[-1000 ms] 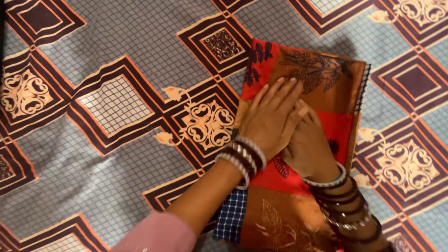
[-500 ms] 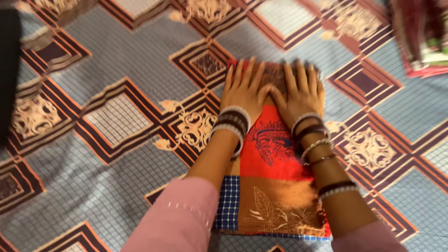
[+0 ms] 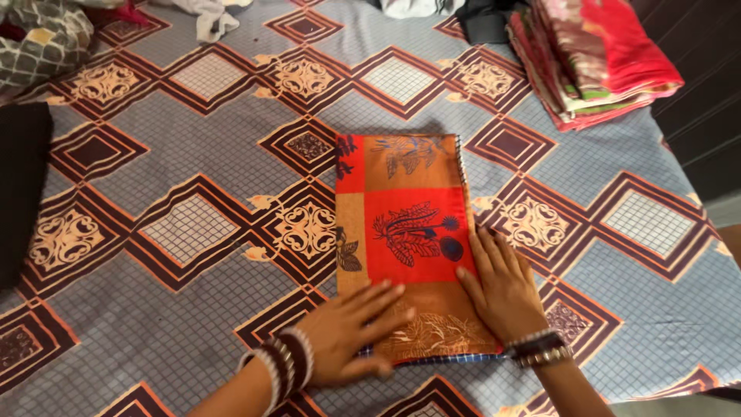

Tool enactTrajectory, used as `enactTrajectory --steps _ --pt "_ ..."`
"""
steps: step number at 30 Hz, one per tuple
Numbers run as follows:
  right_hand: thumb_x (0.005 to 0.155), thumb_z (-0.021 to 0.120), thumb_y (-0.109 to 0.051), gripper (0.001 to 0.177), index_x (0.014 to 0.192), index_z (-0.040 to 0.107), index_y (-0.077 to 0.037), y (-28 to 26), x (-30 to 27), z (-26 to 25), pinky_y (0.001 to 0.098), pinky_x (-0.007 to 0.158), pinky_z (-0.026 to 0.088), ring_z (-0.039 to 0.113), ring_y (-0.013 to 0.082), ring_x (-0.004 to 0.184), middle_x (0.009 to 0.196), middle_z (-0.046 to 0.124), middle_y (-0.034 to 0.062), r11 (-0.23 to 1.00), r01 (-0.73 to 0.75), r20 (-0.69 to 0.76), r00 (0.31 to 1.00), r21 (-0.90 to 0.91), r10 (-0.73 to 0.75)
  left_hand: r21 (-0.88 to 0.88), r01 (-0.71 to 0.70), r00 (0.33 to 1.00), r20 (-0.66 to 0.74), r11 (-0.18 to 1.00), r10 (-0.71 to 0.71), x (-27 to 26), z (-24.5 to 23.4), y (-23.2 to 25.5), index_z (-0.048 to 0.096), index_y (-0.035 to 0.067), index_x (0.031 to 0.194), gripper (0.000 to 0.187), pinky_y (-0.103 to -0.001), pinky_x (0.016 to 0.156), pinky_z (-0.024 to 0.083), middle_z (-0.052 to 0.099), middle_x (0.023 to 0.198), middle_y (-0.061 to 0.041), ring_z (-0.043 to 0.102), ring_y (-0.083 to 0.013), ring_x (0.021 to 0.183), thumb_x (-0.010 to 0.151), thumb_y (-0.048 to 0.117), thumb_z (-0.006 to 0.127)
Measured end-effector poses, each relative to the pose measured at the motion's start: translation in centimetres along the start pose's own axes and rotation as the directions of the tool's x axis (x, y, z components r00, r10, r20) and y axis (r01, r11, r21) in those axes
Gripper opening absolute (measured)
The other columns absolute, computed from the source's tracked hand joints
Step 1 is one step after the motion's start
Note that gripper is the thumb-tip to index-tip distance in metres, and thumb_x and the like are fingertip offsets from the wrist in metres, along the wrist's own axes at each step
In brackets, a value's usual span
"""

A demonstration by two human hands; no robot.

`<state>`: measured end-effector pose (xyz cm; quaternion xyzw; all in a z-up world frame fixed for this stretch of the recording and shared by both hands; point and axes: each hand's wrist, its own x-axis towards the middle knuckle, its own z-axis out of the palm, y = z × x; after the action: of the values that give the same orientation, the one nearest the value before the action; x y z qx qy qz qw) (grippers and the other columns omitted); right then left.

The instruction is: The person folds several clothing items on a bed, including a pink floral pillowcase, a red and white patterned cloth, a multicolored printed cloth, and a white patterned garment.

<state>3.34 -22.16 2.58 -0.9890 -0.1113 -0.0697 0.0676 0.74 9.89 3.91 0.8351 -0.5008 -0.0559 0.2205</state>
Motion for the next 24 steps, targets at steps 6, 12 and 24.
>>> enactTrajectory --steps 6,12,24 --pt "0.095 0.050 -0.056 0.077 0.152 0.036 -0.005 -1.7 -6.6 -0.7 0.0491 0.117 0.024 0.027 0.0312 0.149 0.160 0.034 0.0170 0.909 0.398 -0.116 0.916 0.126 -0.385 0.200 -0.058 0.998 0.007 0.978 0.058 -3.3 0.9 0.2 0.033 0.005 0.160 0.082 -0.048 0.122 0.025 0.033 0.165 -0.020 0.035 -0.0316 0.152 0.088 0.030 0.062" --pt "0.088 0.062 -0.056 0.083 0.152 0.039 -0.008 -0.7 -7.3 4.2 0.0491 0.115 0.026 0.032 0.0292 0.148 0.159 0.039 0.0112 0.866 0.498 -0.041 0.867 0.052 -0.496 0.167 -0.068 0.992 -0.091 0.984 0.084 -1.2 1.5 -1.8 0.045 0.005 0.153 0.064 -0.045 0.118 0.036 0.056 0.151 -0.013 0.053 -0.0268 0.141 0.094 0.023 0.064" --pt "0.092 0.056 -0.050 0.068 0.149 0.045 -0.016 5.5 -6.0 1.8 0.0435 0.107 0.046 0.052 0.0212 0.137 0.149 0.056 0.0021 0.410 -0.320 0.363 0.932 0.854 -0.029 -0.574 0.542 0.830 0.478 0.614 -0.287 -2.9 -7.6 -0.5 0.069 0.016 0.133 0.036 -0.032 0.100 0.053 0.075 0.122 -0.005 0.070 -0.0159 0.113 0.101 0.026 0.057"
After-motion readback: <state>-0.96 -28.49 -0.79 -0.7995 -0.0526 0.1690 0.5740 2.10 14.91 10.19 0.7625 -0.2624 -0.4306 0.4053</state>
